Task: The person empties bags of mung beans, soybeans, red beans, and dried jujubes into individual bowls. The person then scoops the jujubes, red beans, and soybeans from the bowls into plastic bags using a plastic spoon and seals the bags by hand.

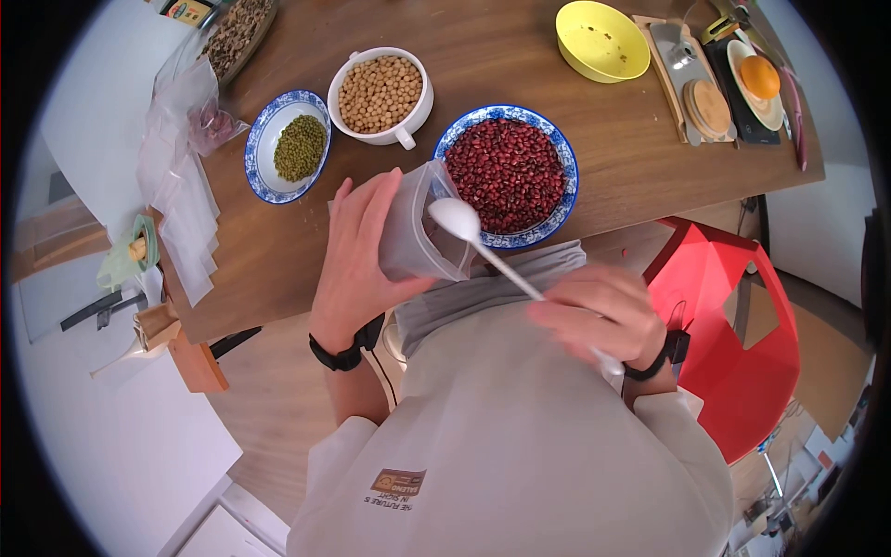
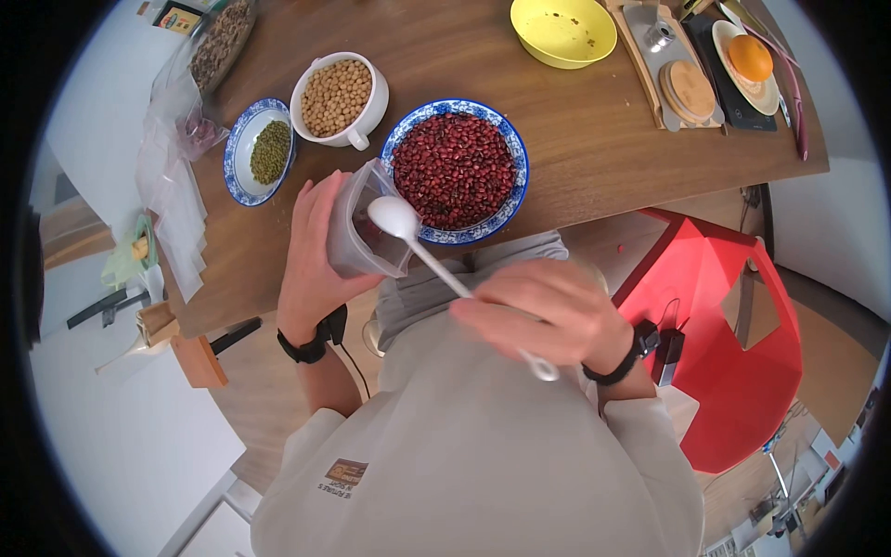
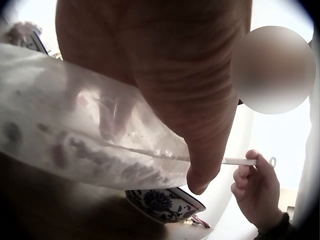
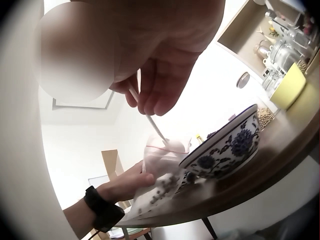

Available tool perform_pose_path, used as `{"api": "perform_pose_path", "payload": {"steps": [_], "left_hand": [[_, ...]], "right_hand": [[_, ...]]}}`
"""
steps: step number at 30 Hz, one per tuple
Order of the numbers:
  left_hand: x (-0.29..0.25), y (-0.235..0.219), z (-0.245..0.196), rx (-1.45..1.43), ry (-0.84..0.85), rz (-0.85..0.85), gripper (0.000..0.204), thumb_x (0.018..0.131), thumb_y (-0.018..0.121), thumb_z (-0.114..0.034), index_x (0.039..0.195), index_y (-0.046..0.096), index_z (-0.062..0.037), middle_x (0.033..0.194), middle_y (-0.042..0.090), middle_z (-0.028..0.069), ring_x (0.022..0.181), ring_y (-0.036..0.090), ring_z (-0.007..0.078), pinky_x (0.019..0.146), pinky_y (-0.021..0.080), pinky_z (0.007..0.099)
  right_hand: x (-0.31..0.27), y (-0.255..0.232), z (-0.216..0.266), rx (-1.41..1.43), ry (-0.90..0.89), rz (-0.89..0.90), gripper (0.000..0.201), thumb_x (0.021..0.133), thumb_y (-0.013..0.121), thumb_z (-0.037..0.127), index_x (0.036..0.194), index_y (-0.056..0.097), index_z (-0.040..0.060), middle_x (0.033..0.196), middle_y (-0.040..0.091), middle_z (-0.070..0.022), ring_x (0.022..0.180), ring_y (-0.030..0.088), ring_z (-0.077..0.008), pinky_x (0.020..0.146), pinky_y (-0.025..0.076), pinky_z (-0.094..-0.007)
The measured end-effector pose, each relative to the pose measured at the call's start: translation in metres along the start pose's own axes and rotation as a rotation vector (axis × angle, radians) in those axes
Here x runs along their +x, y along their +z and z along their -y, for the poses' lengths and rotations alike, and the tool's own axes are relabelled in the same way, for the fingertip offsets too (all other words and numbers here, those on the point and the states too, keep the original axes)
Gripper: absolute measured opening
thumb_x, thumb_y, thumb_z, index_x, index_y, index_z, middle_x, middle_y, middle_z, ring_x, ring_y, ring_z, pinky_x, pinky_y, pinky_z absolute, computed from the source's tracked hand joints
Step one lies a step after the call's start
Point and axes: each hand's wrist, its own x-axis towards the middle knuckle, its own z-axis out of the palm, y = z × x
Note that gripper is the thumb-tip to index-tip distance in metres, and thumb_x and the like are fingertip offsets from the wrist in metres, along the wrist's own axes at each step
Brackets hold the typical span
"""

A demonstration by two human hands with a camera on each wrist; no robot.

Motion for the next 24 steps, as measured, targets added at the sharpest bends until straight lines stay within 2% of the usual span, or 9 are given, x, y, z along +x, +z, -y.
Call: {"api": "perform_pose_path", "payload": {"steps": [2,4,7,12,15,17,18,20,24], "left_hand": [[0.000,-0.001,0.000,0.001,-0.004,-0.004,0.114,0.059,0.096,-0.029,0.154,0.039,-0.0026,0.147,0.054,0.0175,0.136,0.049,0.0399,0.124,0.027,0.0591],[0.000,-0.001,0.000,0.002,-0.006,-0.005,0.114,0.059,0.096,-0.029,0.154,0.039,-0.0027,0.146,0.054,0.0174,0.136,0.049,0.0398,0.124,0.027,0.0590],[-0.001,-0.001,0.001,0.004,-0.012,-0.007,0.113,0.060,0.096,-0.030,0.154,0.039,-0.0026,0.146,0.054,0.0169,0.135,0.050,0.0394,0.124,0.026,0.0588],[-0.002,-0.003,0.003,0.007,-0.012,-0.008,0.113,0.060,0.096,-0.029,0.154,0.039,-0.0033,0.146,0.055,0.0159,0.136,0.050,0.0390,0.124,0.026,0.0584],[-0.003,-0.003,0.002,0.009,-0.022,-0.007,0.114,0.060,0.096,-0.028,0.155,0.038,-0.0036,0.146,0.055,0.0158,0.137,0.049,0.0392,0.124,0.026,0.0582],[-0.002,-0.003,0.002,0.009,-0.019,-0.002,0.114,0.060,0.095,-0.028,0.155,0.038,-0.0036,0.146,0.055,0.0158,0.137,0.048,0.0394,0.124,0.026,0.0582],[-0.002,-0.003,0.002,0.010,-0.018,-0.001,0.114,0.060,0.095,-0.028,0.155,0.038,-0.0036,0.146,0.055,0.0158,0.137,0.048,0.0395,0.124,0.026,0.0582],[-0.002,-0.003,0.002,0.005,-0.020,0.001,0.114,0.060,0.095,-0.028,0.156,0.038,-0.0038,0.146,0.055,0.0157,0.138,0.048,0.0397,0.124,0.026,0.0582],[-0.002,-0.003,0.002,0.003,-0.025,0.009,0.114,0.060,0.095,-0.027,0.156,0.037,-0.0041,0.146,0.055,0.0153,0.138,0.047,0.0399,0.124,0.026,0.0581]], "right_hand": [[-0.008,-0.013,-0.005,-0.031,-0.017,-0.017,0.028,0.075,0.076,0.002,0.104,0.076,0.0009,0.090,0.069,-0.0092,0.075,0.070,-0.0241,0.059,0.058,-0.0324],[-0.016,-0.022,-0.012,-0.103,0.039,-0.152,0.023,0.080,0.072,0.002,0.102,0.076,0.0006,0.090,0.069,-0.0111,0.076,0.069,-0.0250,0.061,0.057,-0.0338],[-0.013,-0.033,-0.017,-0.229,0.193,-0.147,0.022,0.081,0.069,-0.003,0.102,0.076,-0.0003,0.092,0.070,-0.0123,0.077,0.069,-0.0262,0.064,0.055,-0.0357],[-0.018,-0.032,-0.027,-0.268,0.245,-0.112,0.025,0.079,0.067,-0.008,0.102,0.075,-0.0016,0.093,0.071,-0.0130,0.078,0.069,-0.0277,0.066,0.054,-0.0347],[-0.029,-0.026,-0.025,-0.138,0.331,-0.170,0.019,0.086,0.065,-0.006,0.102,0.075,-0.0027,0.092,0.072,-0.0142,0.077,0.069,-0.0251,0.066,0.054,-0.0327],[-0.037,-0.018,-0.024,0.063,0.540,-0.368,0.017,0.099,0.059,0.000,0.106,0.074,-0.0058,0.091,0.073,-0.0144,0.075,0.069,-0.0212,0.067,0.054,-0.0311],[-0.038,-0.014,-0.023,0.062,0.542,-0.370,0.017,0.099,0.059,0.000,0.106,0.074,-0.0058,0.091,0.073,-0.0144,0.075,0.069,-0.0212,0.067,0.054,-0.0311],[-0.038,-0.008,-0.022,0.389,0.760,-0.664,0.026,0.108,0.052,0.009,0.111,0.071,-0.0092,0.090,0.073,-0.0141,0.073,0.067,-0.0185,0.067,0.055,-0.0304],[-0.042,-0.011,-0.024,0.524,0.769,-0.720,0.030,0.110,0.050,0.013,0.116,0.068,-0.0105,0.089,0.072,-0.0142,0.071,0.067,-0.0190,0.066,0.056,-0.0316]]}}
